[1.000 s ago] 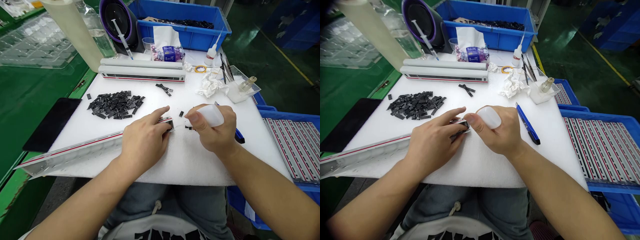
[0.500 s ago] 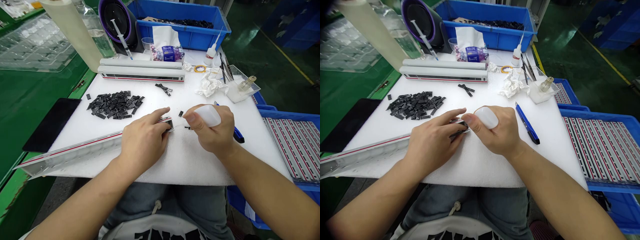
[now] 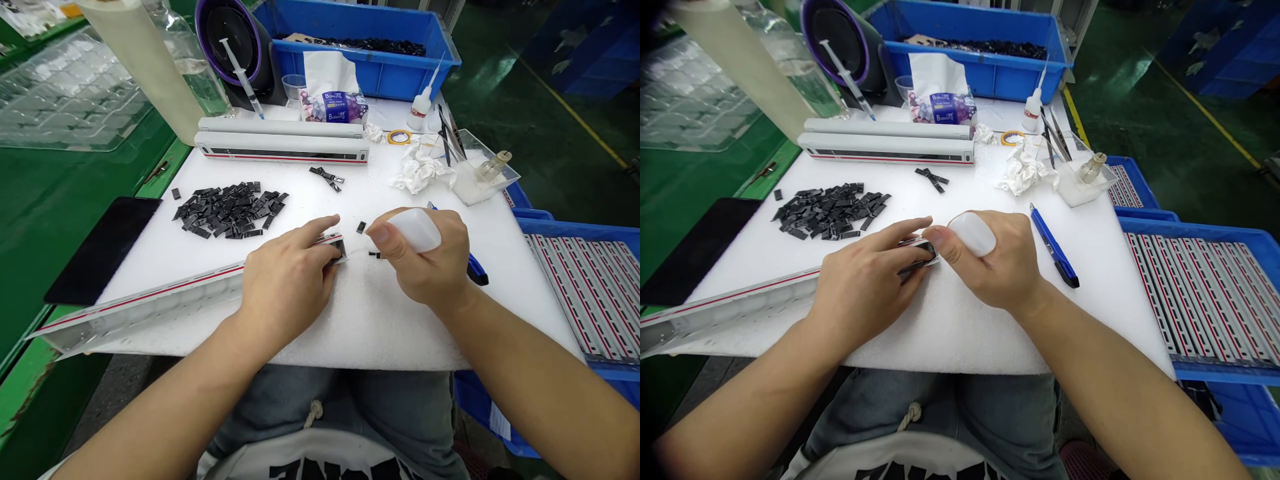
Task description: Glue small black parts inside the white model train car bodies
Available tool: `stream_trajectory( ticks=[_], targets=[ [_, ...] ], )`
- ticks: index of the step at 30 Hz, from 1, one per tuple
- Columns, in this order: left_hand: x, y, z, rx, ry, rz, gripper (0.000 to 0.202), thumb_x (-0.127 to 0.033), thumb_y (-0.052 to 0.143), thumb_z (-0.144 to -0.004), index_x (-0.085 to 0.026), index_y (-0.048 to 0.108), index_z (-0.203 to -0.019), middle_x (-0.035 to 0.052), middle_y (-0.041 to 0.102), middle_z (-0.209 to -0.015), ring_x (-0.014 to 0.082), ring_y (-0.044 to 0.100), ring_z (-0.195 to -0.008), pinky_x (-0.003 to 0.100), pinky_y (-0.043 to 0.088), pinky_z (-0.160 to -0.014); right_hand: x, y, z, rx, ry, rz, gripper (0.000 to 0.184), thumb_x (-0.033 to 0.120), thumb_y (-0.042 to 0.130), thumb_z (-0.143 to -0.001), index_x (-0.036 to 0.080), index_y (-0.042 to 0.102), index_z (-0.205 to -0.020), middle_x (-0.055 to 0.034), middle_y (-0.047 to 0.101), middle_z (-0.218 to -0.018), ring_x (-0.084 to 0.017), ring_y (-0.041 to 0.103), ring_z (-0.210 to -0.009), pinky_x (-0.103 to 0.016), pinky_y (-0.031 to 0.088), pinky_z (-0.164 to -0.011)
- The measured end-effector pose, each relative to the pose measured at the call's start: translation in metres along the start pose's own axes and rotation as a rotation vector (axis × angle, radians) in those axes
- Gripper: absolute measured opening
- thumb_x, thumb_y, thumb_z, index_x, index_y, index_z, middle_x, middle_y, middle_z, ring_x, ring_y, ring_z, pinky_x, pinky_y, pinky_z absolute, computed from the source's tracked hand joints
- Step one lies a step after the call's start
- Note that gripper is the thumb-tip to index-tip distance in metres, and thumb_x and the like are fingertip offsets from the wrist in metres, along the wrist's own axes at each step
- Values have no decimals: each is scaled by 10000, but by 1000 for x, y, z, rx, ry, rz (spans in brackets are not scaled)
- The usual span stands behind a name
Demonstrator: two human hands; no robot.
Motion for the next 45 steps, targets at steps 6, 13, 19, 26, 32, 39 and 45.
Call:
stream_trajectory(
  ticks=[6, 13, 19, 26, 32, 39, 45],
  targets=[
    [0, 0, 0, 2, -5, -3, 211, -248, 549, -875, -284, 757, -889, -86, 592, -1387, 227, 705, -967, 362, 520, -613, 0, -1, 0, -11, -6, 18, 335, 315, 627, -913, 206, 560, -604, 6, 591, -567, -133, 579, -549, -275, 445, -496],
    [-1, 0, -1, 4, -1, -6, 209, -263, 544, -882, -280, 752, -887, -93, 592, -1386, 225, 704, -966, 363, 519, -605, -1, -2, 0, -9, -4, 45, 329, 331, 616, -921, 206, 566, -621, 12, 579, -555, -124, 560, -529, -273, 424, -485],
    [-1, -1, -2, 22, -12, 0, 217, -262, 540, -881, -289, 755, -897, -86, 594, -1385, 230, 696, -982, 355, 528, -614, -1, -3, -1, -4, -6, 27, 326, 318, 621, -918, 203, 564, -619, 13, 578, -557, -118, 548, -518, -271, 411, -476],
    [-1, -2, -2, 20, -11, 2, 216, -257, 544, -878, -283, 758, -897, -72, 600, -1381, 230, 695, -995, 352, 535, -623, 1, -4, -3, 0, 1, 37, 315, 333, 621, -918, 204, 577, -634, 14, 573, -549, -118, 533, -505, -276, 408, -466],
    [0, -2, -2, 16, -5, -12, 207, -266, 545, -880, -283, 751, -892, -85, 595, -1383, 235, 698, -985, 368, 538, -615, 2, -5, -3, -1, -8, 20, 327, 308, 624, -914, 201, 564, -610, 13, 588, -563, -114, 542, -517, -274, 411, -478],
    [0, -1, -1, 5, 5, -20, 215, -258, 535, -886, -277, 749, -894, -85, 589, -1391, 237, 699, -995, 372, 533, -621, 2, -4, -2, 1, -15, 1, 320, 290, 645, -899, 197, 575, -602, 8, 614, -585, -119, 565, -539, -280, 418, -496],
    [0, -1, -1, 21, -7, 6, 204, -257, 549, -875, -280, 752, -878, -99, 586, -1390, 222, 697, -1007, 369, 542, -631, -1, -11, -3, -224, 151, -274, 254, 370, 664, -866, 205, 703, -677, 2, 603, -570, -115, 519, -460, -276, 385, -405]
  ],
)
Point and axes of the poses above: each hand's wrist, its own z-axis away from the middle knuckle, its own y-axis out of the palm, x = y × z, the point moved 1 cm from there along -z, towards the middle knuckle
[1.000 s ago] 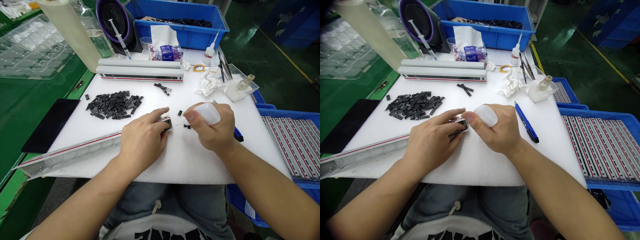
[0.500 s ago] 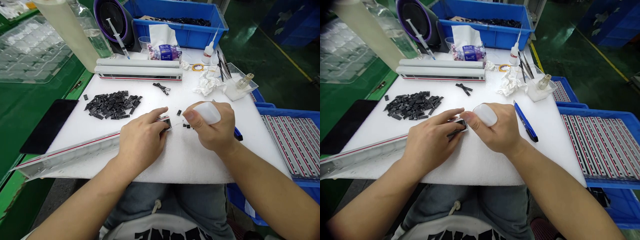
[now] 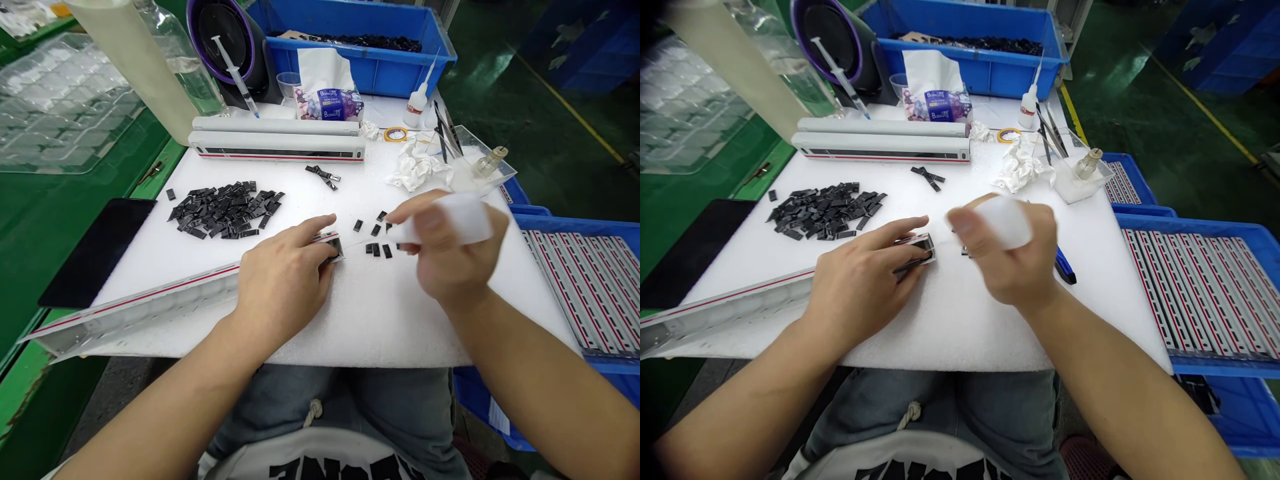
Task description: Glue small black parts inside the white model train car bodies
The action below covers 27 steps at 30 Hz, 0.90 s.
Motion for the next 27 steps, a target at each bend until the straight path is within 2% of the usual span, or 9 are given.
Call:
stream_trajectory(
  ticks=[3, 6, 9, 12, 14, 16, 20, 22, 27],
  targets=[
    [1, 1, 0, 7, -6, 21, 201, -244, 556, -865, -281, 754, -874, -109, 584, -1391, 212, 697, -1012, 364, 547, -648, -4, -12, -12, -161, 227, -250, 347, 449, 577, -890, 201, 730, -701, 6, 531, -506, -100, 432, -380, -268, 311, -335],
    [1, 1, 0, 3, -7, 30, 203, -232, 560, -859, -280, 756, -877, -117, 589, -1384, 203, 697, -1011, 355, 544, -654, -8, -23, -25, -110, 406, -381, 309, 463, 551, -875, 233, 710, -744, -4, 583, -583, -127, 540, -484, -260, 401, -385],
    [2, 1, 0, 9, -1, 24, 203, -235, 562, -860, -284, 758, -884, -128, 590, -1380, 200, 698, -1000, 352, 535, -636, -14, -30, -32, -21, 477, -408, 211, 468, 624, -830, 267, 689, -828, -18, 693, -827, -189, 686, -765, -270, 503, -487],
    [2, 0, -1, 19, 4, 20, 205, -235, 560, -864, -290, 756, -889, -141, 592, -1374, 197, 695, -1004, 352, 530, -632, -23, -31, -34, 33, 501, -388, 182, 452, 667, -814, 301, 670, -915, -10, 700, -1044, -212, 681, -992, -289, 570, -622],
    [2, 0, -1, 28, 3, 21, 213, -232, 553, -869, -293, 756, -893, -145, 600, -1362, 197, 691, -1014, 353, 531, -645, -30, -29, -35, 32, 499, -372, 216, 455, 675, -817, 331, 646, -990, 7, 683, -1093, -207, 664, -1033, -324, 585, -718],
    [2, 0, -1, 37, 6, 25, 219, -231, 545, -875, -294, 755, -890, -147, 606, -1354, 196, 689, -1017, 355, 530, -651, -38, -27, -37, 26, 461, -265, 252, 445, 674, -825, 343, 622, -1049, 16, 673, -1082, -205, 662, -1017, -363, 576, -777],
    [2, 0, -2, 42, 19, 35, 224, -224, 538, -879, -291, 751, -889, -143, 617, -1341, 195, 682, -1034, 361, 536, -675, -46, -18, -37, 35, 245, 237, 241, 322, 714, -786, 266, 622, -1002, -9, 676, -1002, -212, 661, -950, -393, 538, -826],
    [2, 1, -1, 44, 20, 33, 221, -222, 538, -878, -289, 749, -892, -138, 625, -1331, 199, 679, -1038, 372, 541, -689, -48, -14, -36, 72, 184, 423, 216, 252, 702, -776, 240, 604, -968, -17, 679, -968, -210, 659, -909, -400, 529, -827],
    [1, 1, -1, 39, 23, 30, 212, -228, 543, -878, -294, 744, -889, -137, 636, -1312, 200, 681, -1024, 380, 545, -680, -55, -15, -35, 174, 244, 632, 304, 155, 655, -749, 230, 546, -1023, -28, 678, -931, -222, 656, -860, -417, 528, -812]
  ],
)
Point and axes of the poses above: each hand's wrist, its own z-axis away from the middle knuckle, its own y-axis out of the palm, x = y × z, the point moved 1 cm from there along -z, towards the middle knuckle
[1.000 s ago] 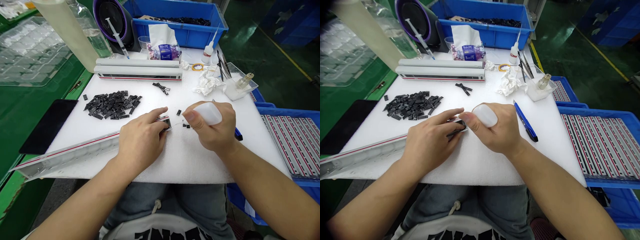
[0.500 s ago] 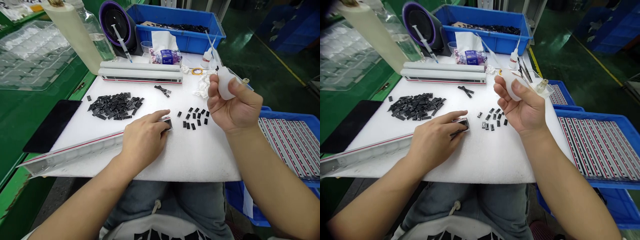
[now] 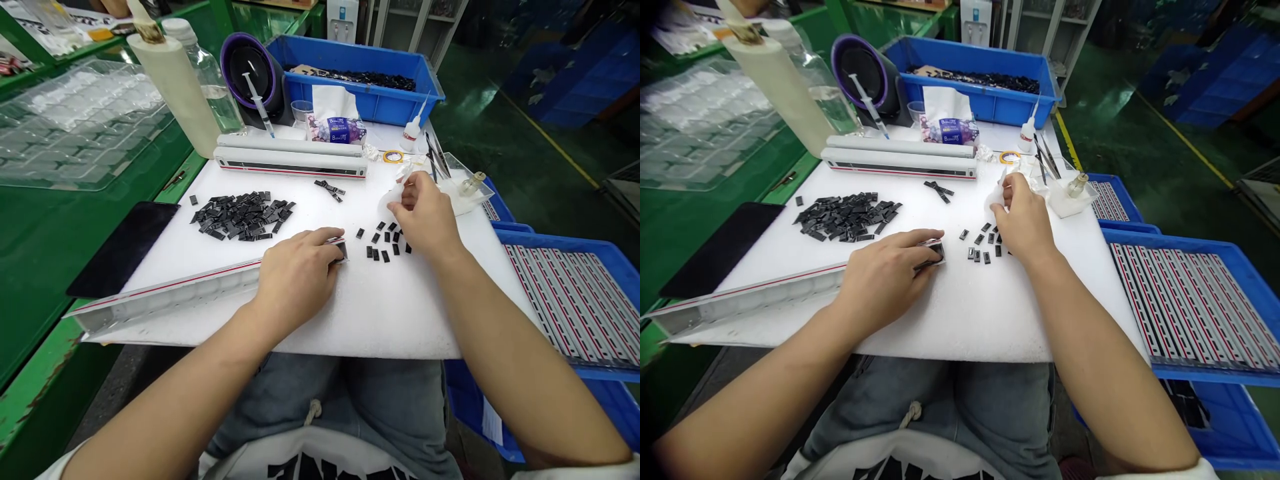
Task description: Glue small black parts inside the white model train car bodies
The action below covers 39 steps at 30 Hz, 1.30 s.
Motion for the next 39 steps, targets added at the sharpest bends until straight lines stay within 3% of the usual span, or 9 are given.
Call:
stream_trajectory(
  ticks=[8, 10, 15, 19, 21, 26, 30, 35, 39],
  targets=[
    [0, 3, 4, -31, 42, -81, 210, -240, 520, -885, -266, 727, -915, -83, 598, -1379, 220, 665, -1062, 381, 550, -660, 5, -4, 8, 50, 6, 106, 481, 162, 680, -720, 220, 501, -1163, -82, 666, -1042, -256, 645, -934, -435, 527, -826],
    [0, 3, 4, -43, 44, -95, 213, -242, 512, -886, -264, 722, -917, -79, 594, -1384, 220, 663, -1068, 377, 544, -630, 7, -21, 8, -91, -53, 76, 420, 207, 684, -743, 220, 519, -1129, -73, 652, -1029, -237, 635, -925, -399, 532, -799],
    [0, 4, 5, -65, 44, -104, 230, -304, 489, -909, -263, 716, -922, -71, 608, -1367, 215, 658, -1077, 380, 539, -610, -26, -87, -14, -752, 14, 30, 250, 162, 643, -753, 158, 596, -998, -23, 557, -798, -160, 555, -706, -339, 490, -685],
    [-1, 4, 5, -82, 47, -97, 238, -330, 489, -905, -256, 715, -911, -67, 623, -1348, 218, 659, -1074, 381, 538, -627, -63, -105, -37, -542, 280, -76, 200, 233, 712, -746, 154, 697, -929, -15, 567, -703, -149, 512, -613, -334, 449, -617],
    [-2, 3, 5, -85, 38, -95, 240, -344, 496, -900, -255, 718, -910, -67, 624, -1347, 223, 662, -1068, 380, 526, -608, -71, -100, -41, -426, 271, -34, 151, 281, 727, -753, 171, 729, -857, -17, 600, -676, -148, 512, -602, -328, 425, -613],
    [-3, 1, 4, -76, 32, -60, 252, -357, 504, -898, -245, 728, -905, -45, 633, -1340, 239, 671, -1049, 379, 524, -624, -78, -92, -42, -561, 104, -9, 94, 309, 710, -779, 217, 729, -777, -30, 631, -672, -165, 530, -627, -337, 419, -637],
    [-3, 0, 3, -78, 25, -48, 284, -355, 477, -920, -246, 738, -905, -42, 639, -1334, 240, 678, -1040, 383, 533, -631, -80, -97, -41, -535, 93, 96, 61, 281, 728, -756, 222, 724, -773, -50, 653, -719, -208, 566, -690, -389, 441, -725],
    [-2, 1, 4, -92, 25, -50, 282, -342, 480, -921, -238, 739, -880, -44, 638, -1333, 235, 683, -1019, 393, 544, -635, -35, -98, -14, -958, -34, -197, 88, 338, 594, -855, 276, 631, -805, -54, 641, -880, -222, 580, -727, -384, 459, -649],
    [-2, 2, 5, -106, 49, -29, 255, -336, 499, -906, -230, 729, -875, -35, 642, -1324, 230, 674, -1036, 387, 556, -683, 19, -60, 19, -548, -1, -680, 36, 263, 606, -797, 277, 607, -764, -14, 611, -801, -138, 460, -524, -343, 428, -536]
  ],
)
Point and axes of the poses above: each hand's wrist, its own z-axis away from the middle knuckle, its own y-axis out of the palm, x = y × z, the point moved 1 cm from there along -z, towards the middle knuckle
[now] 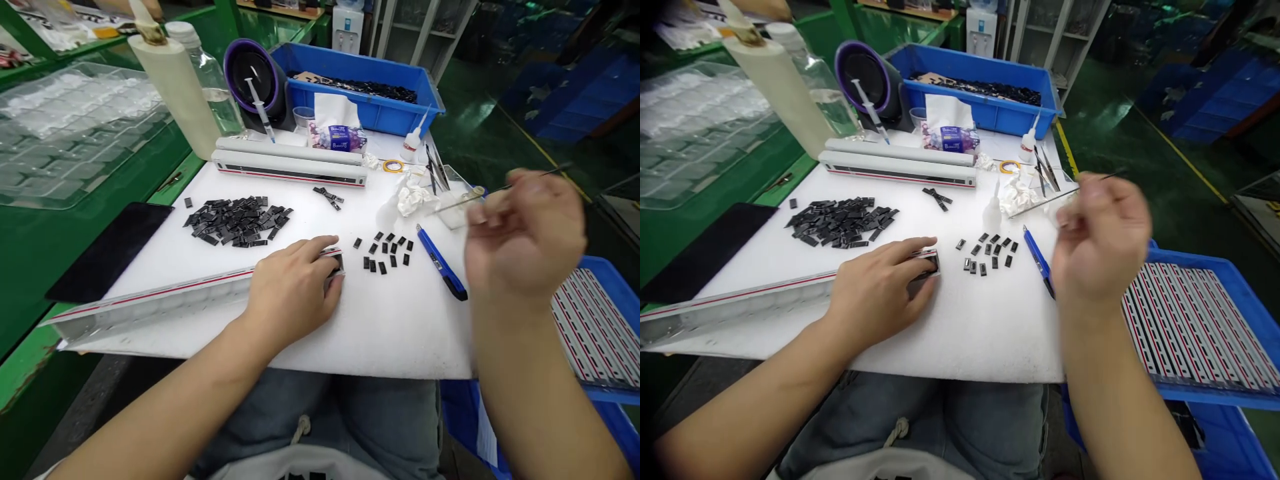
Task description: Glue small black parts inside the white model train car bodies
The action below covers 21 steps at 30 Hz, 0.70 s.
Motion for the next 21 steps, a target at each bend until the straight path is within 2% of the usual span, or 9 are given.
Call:
stream_trajectory(
  ticks=[2, 4, 7, 12, 17, 21],
  targets=[
    [0, 0, 0, 3, -8, 3, 243, -333, 506, -900, -231, 725, -875, -34, 643, -1320, 228, 671, -1035, 381, 554, -684, 4, 19, 29, 216, 59, -96, 50, 243, 644, -773, 275, 618, -745, 5, 611, -759, -131, 480, -539, -332, 448, -553],
    [0, 0, 0, 2, -16, 3, 235, -330, 510, -896, -232, 723, -876, -34, 641, -1322, 228, 670, -1033, 377, 550, -681, 5, 32, 52, 384, 35, -83, 48, 247, 683, -783, 276, 660, -753, 6, 621, -719, -148, 534, -590, -324, 454, -554],
    [0, 0, 0, 2, -17, 3, 227, -320, 510, -891, -235, 721, -888, -33, 640, -1321, 227, 670, -1025, 379, 548, -688, 5, 40, 69, 531, 7, -2, 46, 237, 710, -810, 277, 729, -819, -9, 662, -723, -168, 566, -626, -327, 440, -532],
    [0, 0, -1, 9, -9, 13, 232, -315, 504, -891, -237, 722, -910, -20, 642, -1321, 233, 669, -1031, 373, 541, -675, 5, 40, 72, 583, -30, 57, 63, 215, 717, -820, 269, 749, -822, -17, 696, -755, -180, 600, -690, -331, 461, -565],
    [1, 0, -1, 13, -11, 19, 231, -310, 513, -884, -234, 727, -925, 2, 646, -1317, 244, 673, -1028, 368, 538, -672, 1, 43, 73, 625, 14, 73, 41, 233, 714, -822, 250, 749, -808, -14, 682, -728, -163, 588, -641, -322, 454, -554],
    [1, -1, -1, 11, -4, 17, 226, -314, 513, -886, -234, 725, -900, -13, 644, -1318, 239, 671, -1032, 376, 538, -675, 1, 44, 72, 582, 42, 41, 39, 226, 716, -811, 251, 744, -804, -11, 694, -746, -162, 599, -654, -319, 463, -566]
  ],
)
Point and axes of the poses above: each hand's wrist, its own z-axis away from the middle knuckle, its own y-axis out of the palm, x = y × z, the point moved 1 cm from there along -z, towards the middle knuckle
